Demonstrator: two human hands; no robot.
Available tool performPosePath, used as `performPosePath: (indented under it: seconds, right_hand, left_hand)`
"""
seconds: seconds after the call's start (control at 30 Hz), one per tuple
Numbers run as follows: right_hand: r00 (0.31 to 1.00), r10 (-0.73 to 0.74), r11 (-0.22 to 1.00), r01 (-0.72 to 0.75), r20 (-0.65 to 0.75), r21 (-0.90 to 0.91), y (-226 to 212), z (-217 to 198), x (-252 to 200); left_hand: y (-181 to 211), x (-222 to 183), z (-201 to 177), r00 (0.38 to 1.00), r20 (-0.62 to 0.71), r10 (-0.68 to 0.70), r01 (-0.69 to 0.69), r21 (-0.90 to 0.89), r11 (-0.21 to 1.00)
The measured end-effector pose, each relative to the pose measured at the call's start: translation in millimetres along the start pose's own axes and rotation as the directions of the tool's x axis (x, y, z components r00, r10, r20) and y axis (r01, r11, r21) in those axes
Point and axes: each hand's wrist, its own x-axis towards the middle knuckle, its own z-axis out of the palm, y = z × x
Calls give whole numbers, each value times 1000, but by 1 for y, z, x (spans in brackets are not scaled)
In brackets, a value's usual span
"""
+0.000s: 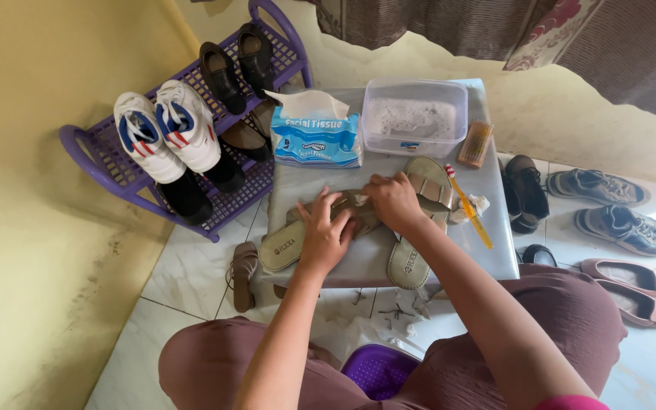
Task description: Cleaning a pair of gold sandals using a brush and cleaning powder.
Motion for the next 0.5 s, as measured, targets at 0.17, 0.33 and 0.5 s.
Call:
performPosePath:
  seconds: [0.17,0.33,0.5]
  right_hand:
    - [999,16,999,-17,32,31,-22,-14,-33]
    - [997,70,966,-76,33,249,-34,-40,-30]
    - [895,443,762,-347,-49,547,-38,-55,-19]
  left_hand:
    - [-1,0,3,1000,10,5,-6,23,1000]
    - [0,2,-11,996,84,-2,-2,47,999]
    - [-7,11,-62,938,272,-216,186,130,974]
